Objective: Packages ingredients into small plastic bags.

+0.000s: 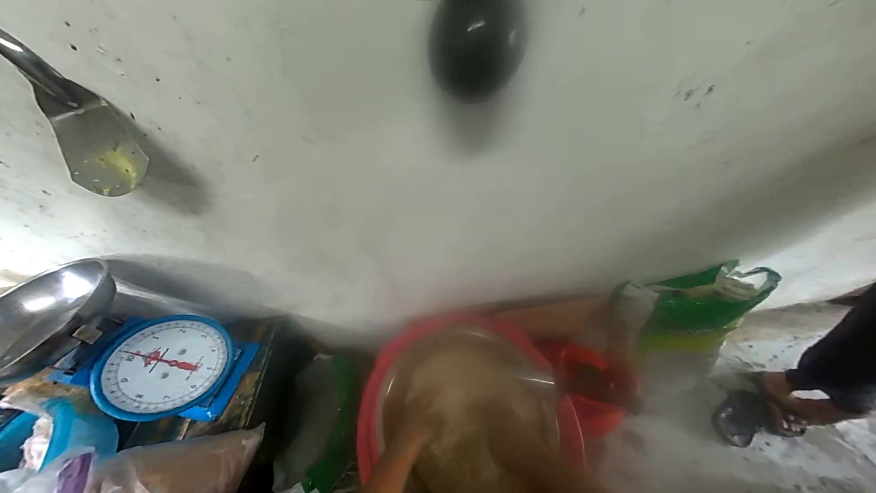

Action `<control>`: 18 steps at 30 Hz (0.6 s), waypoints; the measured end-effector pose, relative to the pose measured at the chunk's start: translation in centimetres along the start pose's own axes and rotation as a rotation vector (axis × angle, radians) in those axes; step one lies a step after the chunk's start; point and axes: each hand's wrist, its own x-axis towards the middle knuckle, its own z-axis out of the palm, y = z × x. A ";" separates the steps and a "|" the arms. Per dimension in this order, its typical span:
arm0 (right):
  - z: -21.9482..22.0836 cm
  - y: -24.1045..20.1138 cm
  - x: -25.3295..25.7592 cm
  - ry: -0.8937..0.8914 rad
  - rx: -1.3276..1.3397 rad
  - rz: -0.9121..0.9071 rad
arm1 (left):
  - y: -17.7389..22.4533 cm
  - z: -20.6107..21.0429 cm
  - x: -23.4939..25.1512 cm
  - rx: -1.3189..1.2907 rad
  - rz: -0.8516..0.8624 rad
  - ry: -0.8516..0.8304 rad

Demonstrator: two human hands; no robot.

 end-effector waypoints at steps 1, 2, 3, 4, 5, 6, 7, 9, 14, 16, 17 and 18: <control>0.0 -0.1 0.2 -0.002 -0.032 -0.003 | 0.3 0.4 -0.5 0.079 -0.009 0.025; -0.1 -0.4 0.3 -0.008 -0.061 -0.008 | 1.0 0.8 -1.0 0.177 -0.012 0.038; -0.3 -0.7 0.4 -0.022 -0.097 -0.013 | 1.6 1.1 -1.6 0.283 0.004 0.048; -0.5 -0.9 0.4 -0.028 -0.132 -0.024 | 2.0 1.5 -2.0 0.371 0.046 0.059; -0.7 -1.1 0.5 -0.036 -0.172 -0.036 | 2.3 1.9 -2.2 0.430 0.103 0.073; -0.9 -1.3 0.6 -0.044 -0.210 -0.048 | 2.3 2.2 -2.2 0.448 0.166 0.082; -1.1 -1.5 0.8 -0.050 -0.248 -0.062 | 2.4 2.5 -2.2 0.460 0.214 0.068; -1.2 -1.5 1.1 -0.053 -0.293 -0.090 | 2.4 2.9 -1.9 0.501 0.247 0.008; -1.2 -0.6 1.2 -0.037 -0.285 -0.136 | 2.8 1.5 -1.4 0.483 0.268 -0.096; -1.0 -0.2 1.2 -0.036 -0.286 -0.149 | 2.8 0.9 -1.6 0.453 0.292 -0.137; -0.7 -0.1 1.1 -0.033 -0.283 -0.161 | 2.9 0.8 -1.9 0.438 0.301 -0.149; -0.5 0.1 1.0 -0.022 -0.277 -0.172 | 2.9 0.8 -2.1 0.415 0.311 -0.145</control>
